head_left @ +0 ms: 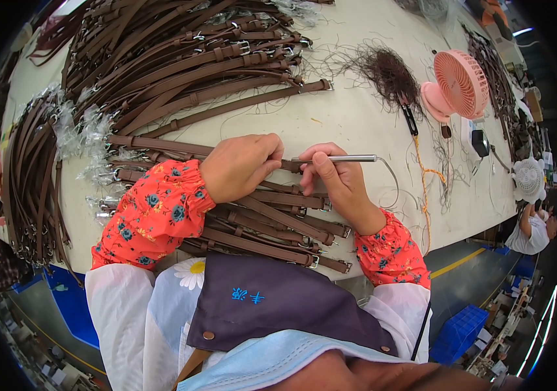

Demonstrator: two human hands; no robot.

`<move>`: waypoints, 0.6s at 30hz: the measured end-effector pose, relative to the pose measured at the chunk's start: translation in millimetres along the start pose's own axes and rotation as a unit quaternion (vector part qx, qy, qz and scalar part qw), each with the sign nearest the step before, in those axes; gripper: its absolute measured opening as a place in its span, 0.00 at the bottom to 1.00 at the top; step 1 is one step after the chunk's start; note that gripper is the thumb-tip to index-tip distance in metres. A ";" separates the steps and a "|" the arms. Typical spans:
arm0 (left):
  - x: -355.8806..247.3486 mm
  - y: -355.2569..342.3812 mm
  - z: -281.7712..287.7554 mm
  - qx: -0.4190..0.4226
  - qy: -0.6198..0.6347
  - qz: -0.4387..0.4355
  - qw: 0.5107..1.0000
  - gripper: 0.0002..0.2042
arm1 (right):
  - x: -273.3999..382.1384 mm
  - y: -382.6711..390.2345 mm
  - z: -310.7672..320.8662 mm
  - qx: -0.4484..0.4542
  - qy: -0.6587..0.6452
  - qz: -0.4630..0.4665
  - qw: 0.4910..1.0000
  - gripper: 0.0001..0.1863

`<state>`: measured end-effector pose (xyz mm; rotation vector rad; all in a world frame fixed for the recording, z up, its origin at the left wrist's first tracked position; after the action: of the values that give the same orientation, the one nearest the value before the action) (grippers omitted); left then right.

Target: Use a precision tooling knife to trim and finish small leather straps with buckles.

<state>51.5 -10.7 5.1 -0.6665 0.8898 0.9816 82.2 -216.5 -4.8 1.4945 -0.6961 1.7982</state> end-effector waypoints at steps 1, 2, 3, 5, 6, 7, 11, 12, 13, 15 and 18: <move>-0.3 0.0 0.0 0.003 -0.001 -0.003 1.000 0.07 | 0.0 0.1 -0.1 0.000 0.000 -0.002 1.000 0.16; -0.7 0.3 -0.3 0.003 -0.001 -0.003 1.000 0.07 | 0.1 0.1 -0.2 0.000 0.000 -0.002 1.000 0.16; -1.3 0.6 -0.7 0.001 -0.001 -0.007 1.000 0.06 | 0.1 0.2 -0.4 0.001 -0.001 -0.005 1.000 0.16; -1.1 1.2 -0.5 -0.001 -0.002 -0.011 1.000 0.06 | 0.3 0.2 -0.5 0.001 -0.003 -0.008 1.000 0.16; -0.3 1.8 -0.2 0.010 -0.013 -0.025 1.000 0.07 | 0.7 0.2 -0.5 0.001 -0.002 -0.006 1.000 0.16; 0.0 1.9 0.0 0.021 -0.025 -0.039 0.999 0.08 | 1.0 0.2 -0.6 0.002 -0.001 -0.004 1.000 0.17; -9.1 -2.4 9.6 0.160 0.040 0.110 0.980 0.10 | 0.6 0.4 0.4 -0.005 -0.015 0.004 1.000 0.17; -8.0 -2.2 9.3 0.105 0.046 0.074 0.991 0.11 | 0.2 0.3 0.7 -0.006 -0.011 0.008 1.000 0.17; -7.1 -1.6 8.9 0.049 0.053 0.037 0.997 0.11 | 0.1 0.3 0.9 -0.006 -0.008 0.011 1.000 0.17; -6.0 1.1 2.5 0.017 0.034 0.020 0.999 0.10 | 0.4 0.5 0.9 -0.004 -0.012 0.007 1.000 0.16; -4.1 2.0 -1.6 -0.006 -0.008 -0.006 1.000 0.09 | 0.4 0.8 1.0 -0.001 -0.014 0.006 1.000 0.16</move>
<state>48.0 -12.9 7.7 -0.6727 0.8664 0.9796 82.2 -217.7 -4.2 1.5196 -0.7207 1.7881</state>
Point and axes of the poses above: each hand's wrist, its own y-axis away from the middle knuckle, its own z-axis out of the back of the hand, x = y × z, the point moved 2 cm from there along -y, towards the middle knuckle, and after that the axes turned 13 degrees about y, right-handed, at the moved point
